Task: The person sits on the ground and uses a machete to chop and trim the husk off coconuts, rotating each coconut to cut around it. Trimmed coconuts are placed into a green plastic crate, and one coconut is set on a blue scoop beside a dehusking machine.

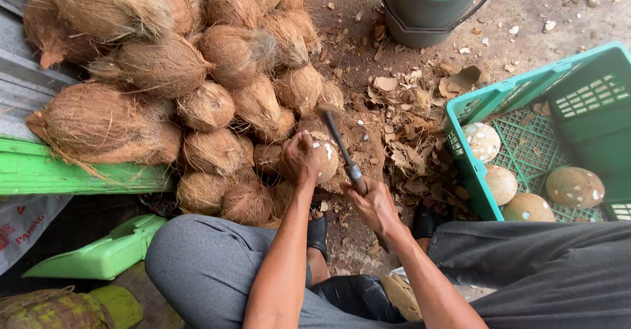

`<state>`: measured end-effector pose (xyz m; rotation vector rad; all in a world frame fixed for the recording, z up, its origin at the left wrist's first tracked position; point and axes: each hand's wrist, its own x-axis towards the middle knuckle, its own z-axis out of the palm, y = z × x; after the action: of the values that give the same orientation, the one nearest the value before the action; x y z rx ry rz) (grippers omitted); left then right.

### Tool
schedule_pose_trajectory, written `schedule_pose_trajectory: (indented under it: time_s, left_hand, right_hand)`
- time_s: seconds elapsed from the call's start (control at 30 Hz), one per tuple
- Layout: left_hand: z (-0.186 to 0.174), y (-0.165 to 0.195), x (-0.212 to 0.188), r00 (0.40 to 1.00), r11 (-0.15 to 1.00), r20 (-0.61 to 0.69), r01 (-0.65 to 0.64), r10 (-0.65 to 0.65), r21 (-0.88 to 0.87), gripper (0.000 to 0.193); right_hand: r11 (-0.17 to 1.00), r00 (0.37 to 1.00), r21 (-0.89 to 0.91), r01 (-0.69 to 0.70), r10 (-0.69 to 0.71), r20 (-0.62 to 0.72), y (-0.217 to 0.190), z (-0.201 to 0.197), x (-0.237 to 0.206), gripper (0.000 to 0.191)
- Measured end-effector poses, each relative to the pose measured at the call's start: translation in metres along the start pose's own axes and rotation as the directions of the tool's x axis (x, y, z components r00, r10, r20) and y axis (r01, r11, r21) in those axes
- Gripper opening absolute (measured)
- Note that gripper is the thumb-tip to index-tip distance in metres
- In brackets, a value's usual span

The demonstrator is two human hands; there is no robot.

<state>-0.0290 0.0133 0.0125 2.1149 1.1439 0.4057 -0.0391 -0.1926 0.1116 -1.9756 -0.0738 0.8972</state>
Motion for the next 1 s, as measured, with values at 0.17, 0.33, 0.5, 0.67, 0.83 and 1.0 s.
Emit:
schedule_pose_trajectory:
  time_s: [0.17,0.33,0.5,0.67,0.83,1.0]
  left_hand:
    - [0.000,-0.001,0.003,0.994,0.995,0.032,0.101,-0.101,0.017,0.046]
    - [-0.001,0.000,0.001,1.000,1.000,0.016,-0.004,0.004,-0.028,0.047]
    - [0.002,-0.001,0.000,0.989,0.992,0.078,0.129,-0.127,-0.016,0.050]
    - [0.001,-0.005,0.004,0.999,0.999,-0.022,-0.030,0.031,0.016,0.054]
    - [-0.006,-0.004,0.001,0.999,0.992,-0.036,0.006,-0.011,-0.126,0.055]
    - [-0.006,-0.008,0.002,1.000,0.995,-0.008,-0.002,0.001,-0.099,0.055]
  right_hand:
    - [0.950,0.946,0.110,0.293,-0.271,-0.178,0.014,0.007,0.006,0.041]
    - [0.997,0.997,-0.032,0.064,-0.065,-0.048,0.028,0.005,0.018,0.031]
    - [0.928,0.982,0.323,0.187,-0.169,-0.083,0.033,0.003,0.016,0.025]
    - [0.997,0.999,0.080,-0.023,0.020,0.041,0.033,0.012,0.023,0.035]
    - [0.951,0.992,0.281,0.127,-0.123,-0.031,0.037,0.010,0.025,0.015]
    - [0.968,0.988,0.204,0.148,-0.136,-0.074,0.029,0.011,0.028,0.025]
